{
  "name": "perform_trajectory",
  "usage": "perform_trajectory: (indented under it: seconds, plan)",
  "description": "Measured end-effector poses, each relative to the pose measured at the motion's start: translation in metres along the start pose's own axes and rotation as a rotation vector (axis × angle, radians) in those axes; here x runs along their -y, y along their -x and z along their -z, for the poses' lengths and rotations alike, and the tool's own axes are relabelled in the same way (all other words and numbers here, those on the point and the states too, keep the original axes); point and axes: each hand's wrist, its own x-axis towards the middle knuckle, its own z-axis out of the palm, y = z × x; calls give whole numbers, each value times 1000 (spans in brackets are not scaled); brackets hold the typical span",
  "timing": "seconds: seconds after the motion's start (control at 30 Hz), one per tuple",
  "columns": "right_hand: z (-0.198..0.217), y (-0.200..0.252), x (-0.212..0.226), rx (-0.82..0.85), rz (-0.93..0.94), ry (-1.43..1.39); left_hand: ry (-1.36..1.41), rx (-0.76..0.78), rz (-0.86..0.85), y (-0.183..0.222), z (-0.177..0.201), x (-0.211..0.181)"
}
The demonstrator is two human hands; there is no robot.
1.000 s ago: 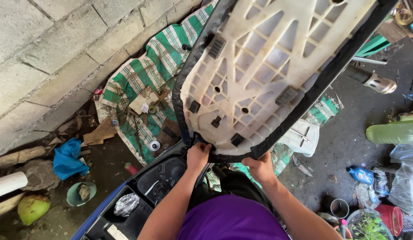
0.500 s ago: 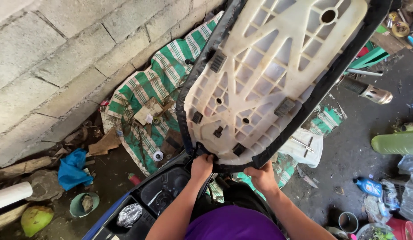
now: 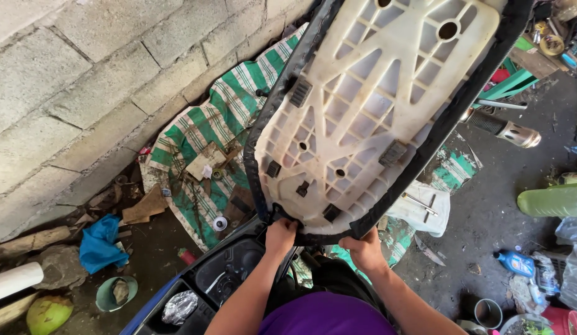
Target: A person is seen reattaching a motorcycle seat to the frame, aligning the hinges, and using a tool to secure it.
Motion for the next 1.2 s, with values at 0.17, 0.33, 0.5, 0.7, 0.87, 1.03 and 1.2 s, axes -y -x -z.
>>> perform_trajectory:
  seconds: [0.17, 0.33, 0.5, 0.7, 0.87, 1.03, 1.2]
  plan:
    - [2, 3, -1, -5, -17, 12, 2, 25, -16, 4, 9, 0]
    - [19, 5, -23, -19, -17, 9, -155, 26, -27, 3, 9, -14]
    - [5, 4, -7, -25, -2, -4, -237, 25, -7, -3, 8, -11]
    - [16, 7, -17, -9, -16, -31, -324, 58, -90, -7, 2, -9]
    - [-6, 4, 5, -18, -11, -70, -243, 41, -93, -5, 1, -9]
    - [33, 16, -18, 23, -265, -257, -122, -63, -10, 11, -1, -21]
    - [33, 12, -22, -29, -280, -230, -157, -176, -67, 7, -6, -16]
